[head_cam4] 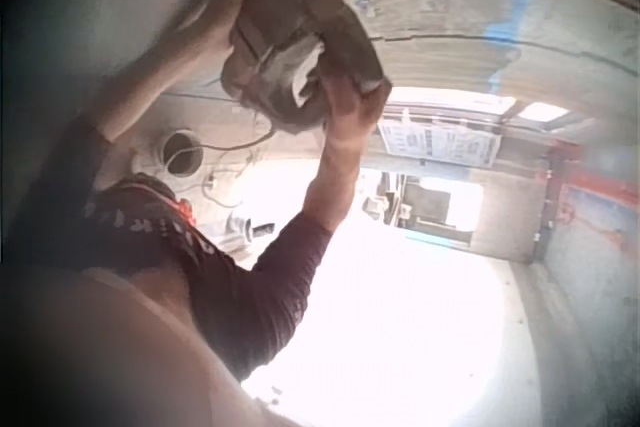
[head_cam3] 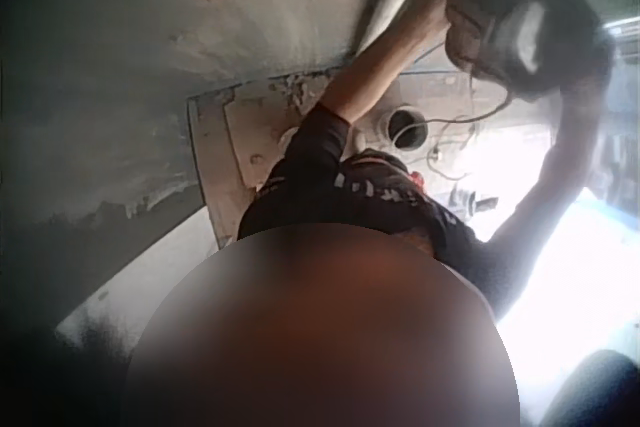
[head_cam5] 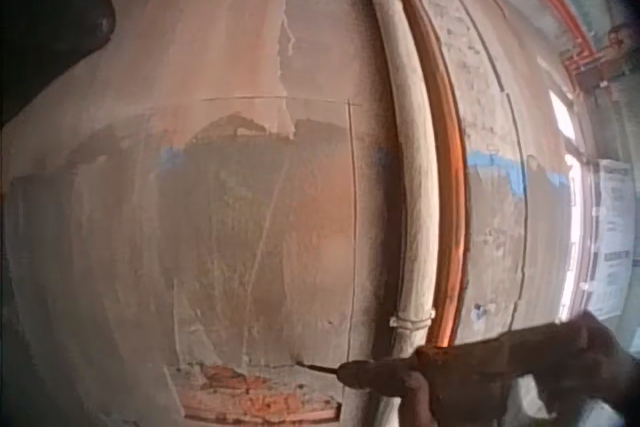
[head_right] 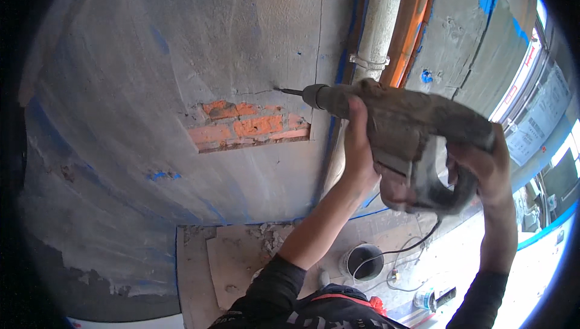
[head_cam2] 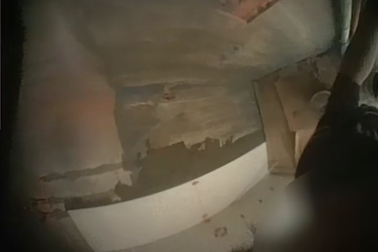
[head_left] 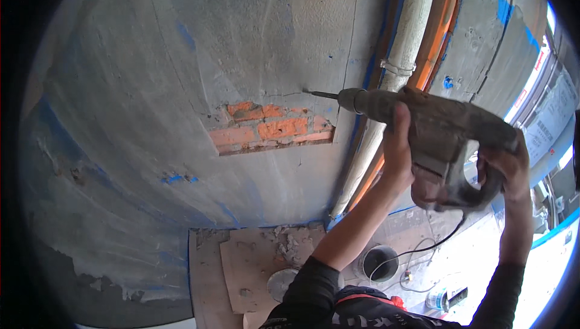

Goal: Use a jackhammer or large rotary hammer to break a hole in a concrete wall.

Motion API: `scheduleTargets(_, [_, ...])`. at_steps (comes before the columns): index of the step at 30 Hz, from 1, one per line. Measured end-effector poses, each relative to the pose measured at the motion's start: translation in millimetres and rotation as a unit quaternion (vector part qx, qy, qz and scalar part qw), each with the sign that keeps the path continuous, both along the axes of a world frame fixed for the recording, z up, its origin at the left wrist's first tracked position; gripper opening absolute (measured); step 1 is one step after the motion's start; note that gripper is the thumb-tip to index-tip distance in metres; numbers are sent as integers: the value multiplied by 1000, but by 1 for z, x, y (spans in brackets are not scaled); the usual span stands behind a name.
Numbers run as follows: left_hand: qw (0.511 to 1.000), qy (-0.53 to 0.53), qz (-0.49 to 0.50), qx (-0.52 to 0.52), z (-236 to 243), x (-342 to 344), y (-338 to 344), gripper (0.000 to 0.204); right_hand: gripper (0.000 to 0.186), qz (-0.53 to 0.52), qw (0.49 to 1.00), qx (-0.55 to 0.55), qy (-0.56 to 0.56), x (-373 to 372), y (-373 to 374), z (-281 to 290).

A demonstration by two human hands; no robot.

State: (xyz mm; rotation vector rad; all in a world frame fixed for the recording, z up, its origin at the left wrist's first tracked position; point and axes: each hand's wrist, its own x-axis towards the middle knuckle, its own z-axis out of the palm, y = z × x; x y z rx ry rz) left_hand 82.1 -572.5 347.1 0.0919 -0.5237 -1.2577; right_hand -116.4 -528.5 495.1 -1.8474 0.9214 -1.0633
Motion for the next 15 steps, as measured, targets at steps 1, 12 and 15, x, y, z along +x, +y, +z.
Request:
scheduleTargets(1, [999,-2,-13,-32,7,8,-5,81,23,-7,999,14,43,12,-16,9])
scheduleTargets(12, [996,45,12,-72,38,4,-16,85,31,9,999,-22,41,20,-36,44])
scheduleTargets(15, [997,7,70,43,39,-8,-25,86,23,67,996,12,52,9,-37,55])
